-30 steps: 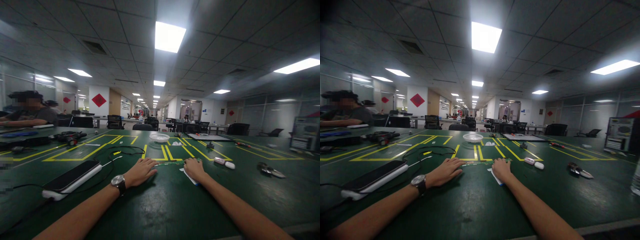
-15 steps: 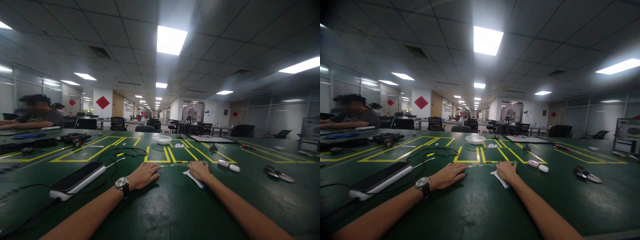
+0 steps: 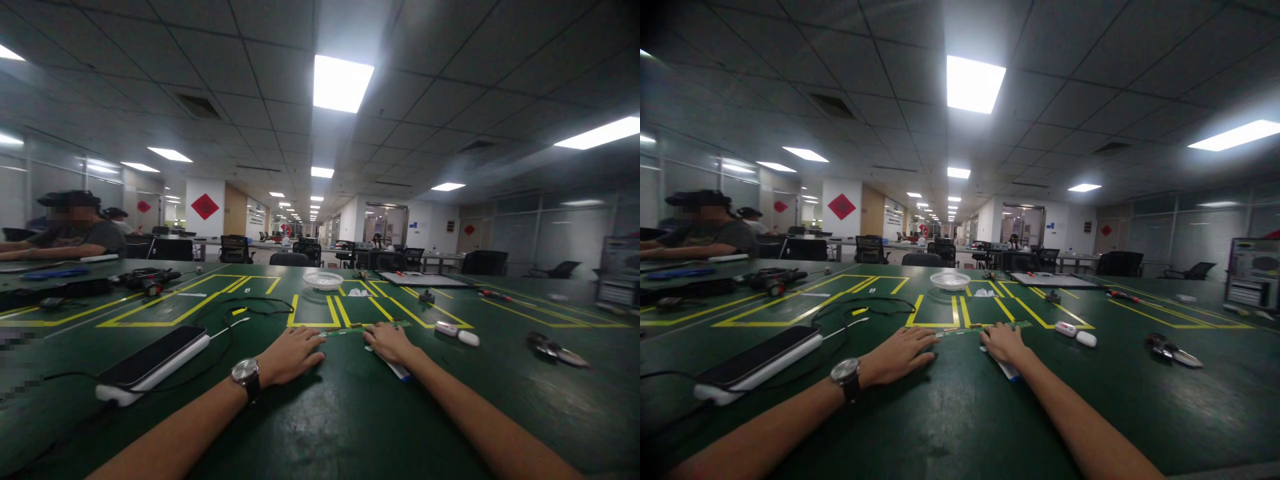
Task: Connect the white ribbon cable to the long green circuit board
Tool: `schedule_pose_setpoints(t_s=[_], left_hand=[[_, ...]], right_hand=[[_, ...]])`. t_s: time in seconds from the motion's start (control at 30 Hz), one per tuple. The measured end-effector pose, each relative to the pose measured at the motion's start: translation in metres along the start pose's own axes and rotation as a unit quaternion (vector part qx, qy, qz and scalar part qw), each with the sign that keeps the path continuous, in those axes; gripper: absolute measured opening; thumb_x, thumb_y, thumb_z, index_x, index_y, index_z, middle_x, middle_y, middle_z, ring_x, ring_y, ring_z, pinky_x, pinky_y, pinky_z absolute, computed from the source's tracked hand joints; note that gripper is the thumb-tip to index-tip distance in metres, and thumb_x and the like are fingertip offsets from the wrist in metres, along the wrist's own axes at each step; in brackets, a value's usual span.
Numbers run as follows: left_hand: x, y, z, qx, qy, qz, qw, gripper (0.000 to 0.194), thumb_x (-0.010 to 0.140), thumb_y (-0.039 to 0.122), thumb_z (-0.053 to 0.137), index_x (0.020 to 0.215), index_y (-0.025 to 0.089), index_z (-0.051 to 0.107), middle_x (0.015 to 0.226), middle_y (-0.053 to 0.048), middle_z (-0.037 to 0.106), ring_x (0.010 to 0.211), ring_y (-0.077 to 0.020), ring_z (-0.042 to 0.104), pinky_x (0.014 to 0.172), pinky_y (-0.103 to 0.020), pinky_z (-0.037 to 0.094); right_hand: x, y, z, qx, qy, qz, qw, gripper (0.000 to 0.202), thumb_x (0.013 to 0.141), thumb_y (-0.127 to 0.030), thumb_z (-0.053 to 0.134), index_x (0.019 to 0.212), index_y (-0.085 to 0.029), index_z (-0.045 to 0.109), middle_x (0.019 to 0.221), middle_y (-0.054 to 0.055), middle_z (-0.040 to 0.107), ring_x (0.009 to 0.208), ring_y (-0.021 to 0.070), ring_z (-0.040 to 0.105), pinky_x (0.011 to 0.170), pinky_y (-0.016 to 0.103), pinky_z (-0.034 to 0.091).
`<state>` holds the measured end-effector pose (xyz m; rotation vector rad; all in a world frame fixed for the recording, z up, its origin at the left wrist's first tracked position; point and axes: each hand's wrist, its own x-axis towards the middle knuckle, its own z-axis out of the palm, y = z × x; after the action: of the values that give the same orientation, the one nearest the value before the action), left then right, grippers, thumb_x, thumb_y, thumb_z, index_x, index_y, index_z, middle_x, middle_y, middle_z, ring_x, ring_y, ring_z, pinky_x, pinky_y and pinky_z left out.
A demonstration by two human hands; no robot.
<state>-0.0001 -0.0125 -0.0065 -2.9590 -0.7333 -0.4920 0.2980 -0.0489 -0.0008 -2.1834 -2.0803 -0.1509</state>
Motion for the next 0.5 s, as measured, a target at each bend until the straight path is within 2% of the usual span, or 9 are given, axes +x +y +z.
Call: schedule_pose_setpoints(t_s=[0.07, 0.13, 0.23, 0.33, 0.4, 0.43, 0.5], left_hand=[[0.001, 0.001, -0.002, -0.003, 0.005, -0.008, 1.000, 0.047, 0.103, 0.051, 0.031, 0.138, 0.027, 0.051, 0.140, -0.007, 0.053, 0.127, -0.0267, 0.047, 0.104, -0.042, 0.036], [0.001, 0.001, -0.003, -0.006, 0.008, -0.019, 1.000, 0.046, 0.103, 0.050, 0.032, 0.137, 0.026, 0.051, 0.138, -0.007, 0.055, 0.127, -0.0260, 0.048, 0.104, -0.041, 0.036], [0.001, 0.000, -0.002, -0.007, 0.008, -0.026, 1.000, 0.045, 0.102, 0.050, 0.036, 0.136, 0.025, 0.051, 0.138, -0.008, 0.055, 0.128, -0.0262, 0.048, 0.105, -0.041, 0.037], [-0.001, -0.001, 0.000, -0.014, -0.003, -0.024, 1.000, 0.048, 0.100, 0.052, 0.037, 0.138, 0.025, 0.050, 0.140, -0.009, 0.053, 0.129, -0.0275, 0.047, 0.104, -0.042, 0.038], [-0.002, -0.001, 0.001, -0.022, -0.024, -0.027, 0.999, 0.052, 0.099, 0.054, 0.038, 0.140, 0.024, 0.048, 0.142, -0.010, 0.052, 0.130, -0.0287, 0.046, 0.103, -0.043, 0.040], [-0.003, -0.001, 0.001, -0.025, -0.037, -0.030, 0.999, 0.053, 0.099, 0.055, 0.039, 0.141, 0.024, 0.047, 0.143, -0.010, 0.051, 0.131, -0.0294, 0.046, 0.102, -0.044, 0.040], [-0.004, -0.001, 0.001, -0.031, -0.062, -0.032, 0.997, 0.056, 0.097, 0.057, 0.041, 0.142, 0.024, 0.047, 0.145, -0.010, 0.050, 0.131, -0.0308, 0.045, 0.102, -0.046, 0.041]], right_hand=[[0.001, -0.008, 0.000, 0.030, 0.000, -0.065, 0.997, 0.047, 0.101, -0.044, 0.033, 0.124, -0.021, 0.066, 0.127, 0.015, 0.063, 0.117, 0.0309, 0.057, 0.102, 0.052, 0.039], [-0.001, -0.019, -0.001, 0.082, -0.001, -0.164, 0.983, 0.044, 0.101, -0.041, 0.036, 0.128, -0.019, 0.063, 0.132, 0.014, 0.061, 0.122, 0.0281, 0.054, 0.106, 0.045, 0.039], [-0.013, -0.043, -0.005, 0.154, -0.018, -0.299, 0.942, 0.040, 0.099, -0.035, 0.043, 0.132, -0.021, 0.061, 0.140, 0.010, 0.056, 0.129, 0.0235, 0.050, 0.112, 0.038, 0.035], [-0.030, -0.068, -0.010, 0.187, -0.034, -0.384, 0.904, 0.038, 0.096, -0.030, 0.050, 0.132, -0.024, 0.060, 0.140, 0.006, 0.056, 0.128, 0.0201, 0.051, 0.112, 0.033, 0.035], [-0.036, -0.075, -0.014, 0.185, -0.033, -0.409, 0.893, 0.035, 0.096, -0.027, 0.051, 0.128, -0.024, 0.063, 0.134, 0.005, 0.061, 0.124, 0.0191, 0.054, 0.110, 0.031, 0.037], [-0.036, -0.075, -0.015, 0.176, -0.023, -0.402, 0.898, 0.032, 0.095, -0.026, 0.051, 0.124, -0.024, 0.066, 0.128, 0.005, 0.065, 0.119, 0.0192, 0.058, 0.107, 0.030, 0.039], [-0.031, -0.064, -0.019, 0.135, 0.017, -0.330, 0.934, 0.028, 0.095, -0.024, 0.048, 0.112, -0.022, 0.071, 0.114, 0.006, 0.071, 0.107, 0.0209, 0.064, 0.097, 0.031, 0.045]])
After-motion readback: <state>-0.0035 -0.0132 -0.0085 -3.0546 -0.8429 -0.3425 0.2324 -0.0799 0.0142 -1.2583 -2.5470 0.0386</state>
